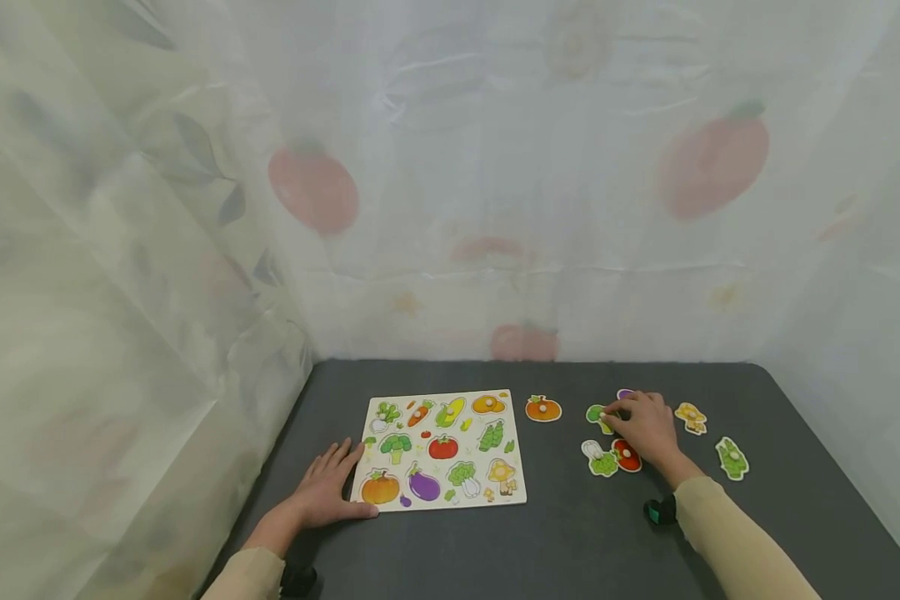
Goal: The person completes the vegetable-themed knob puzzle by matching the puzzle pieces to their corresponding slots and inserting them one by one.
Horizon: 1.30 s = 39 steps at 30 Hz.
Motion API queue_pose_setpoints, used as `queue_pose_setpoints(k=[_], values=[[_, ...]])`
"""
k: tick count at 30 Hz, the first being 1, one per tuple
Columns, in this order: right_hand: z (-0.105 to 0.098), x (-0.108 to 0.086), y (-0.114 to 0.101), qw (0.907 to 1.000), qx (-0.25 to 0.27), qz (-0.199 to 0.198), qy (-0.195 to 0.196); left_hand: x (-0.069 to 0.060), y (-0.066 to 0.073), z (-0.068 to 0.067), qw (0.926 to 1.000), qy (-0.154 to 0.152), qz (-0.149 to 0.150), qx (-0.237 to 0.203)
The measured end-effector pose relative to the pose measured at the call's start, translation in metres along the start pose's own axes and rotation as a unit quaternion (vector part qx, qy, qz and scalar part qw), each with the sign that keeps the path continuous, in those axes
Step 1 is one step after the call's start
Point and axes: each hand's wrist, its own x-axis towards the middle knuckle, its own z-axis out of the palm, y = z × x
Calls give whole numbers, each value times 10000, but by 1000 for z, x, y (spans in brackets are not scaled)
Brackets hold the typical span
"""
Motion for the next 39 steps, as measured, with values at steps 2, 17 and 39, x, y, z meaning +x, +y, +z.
queue_pose_setpoints(k=[2, 17, 39], values=[[0, 0, 0, 10000, -1, 21, -3, 0, 0, 1, 10000, 7, 4, -14], [0, 0, -2, 10000, -20, -30, -9, -1, -2, 2, 10000, 6, 44, -26], [3, -1, -4, 9996, -170, -225, 29, -1, -2, 2, 9998, 110, 157, -99]])
